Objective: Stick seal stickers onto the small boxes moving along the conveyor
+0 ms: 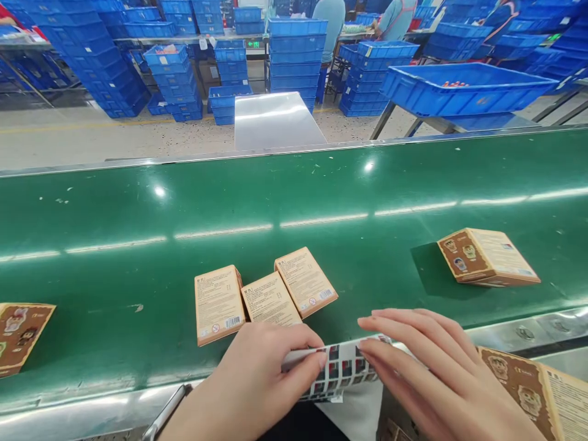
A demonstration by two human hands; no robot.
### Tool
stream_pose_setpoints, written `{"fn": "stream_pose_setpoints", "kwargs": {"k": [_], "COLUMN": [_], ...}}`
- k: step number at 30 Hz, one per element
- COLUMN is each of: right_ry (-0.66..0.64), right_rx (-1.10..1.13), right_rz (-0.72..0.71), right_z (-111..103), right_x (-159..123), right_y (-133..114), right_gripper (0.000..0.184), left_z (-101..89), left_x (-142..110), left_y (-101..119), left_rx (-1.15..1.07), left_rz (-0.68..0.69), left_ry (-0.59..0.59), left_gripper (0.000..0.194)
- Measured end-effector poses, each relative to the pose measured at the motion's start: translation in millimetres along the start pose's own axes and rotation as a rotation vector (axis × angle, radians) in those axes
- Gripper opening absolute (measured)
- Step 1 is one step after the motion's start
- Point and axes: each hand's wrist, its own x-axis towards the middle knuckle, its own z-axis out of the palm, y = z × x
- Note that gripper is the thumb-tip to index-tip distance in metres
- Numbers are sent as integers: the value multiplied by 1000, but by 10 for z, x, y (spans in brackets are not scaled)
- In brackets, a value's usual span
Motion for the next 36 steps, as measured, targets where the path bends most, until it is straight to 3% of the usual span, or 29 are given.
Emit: {"fn": "stream_pose_setpoints", "kwargs": {"k": [3,4,8,12,17,28,36], "right_ry": [16,13,-11,-1,96,188,280], "right_rx": [136,222,659,954,974,852,565], "right_rz": [123,238,781,1037,1114,1103,1031], "right_z": [-15,4,261,581,678,643,684], "right_x": [11,35,222,421,476,378,282], "right_y": [44,85,331,496,515,601,634], "right_gripper": [11,9,31,40,40,37,33], "left_z": [48,71,224,450,637,765,828], "left_x": [18,23,64,150,258,429,543], "left_y": [-49,-75,-205,-314,-317,-176,-71], "left_rx": [56,89,312,499,530,505,506], "left_rz": [2,53,396,479,502,505,492], "left_ry": [80,103,173,190,232,227,170], "left_gripper": [18,17,18,19,16,19,15]}}
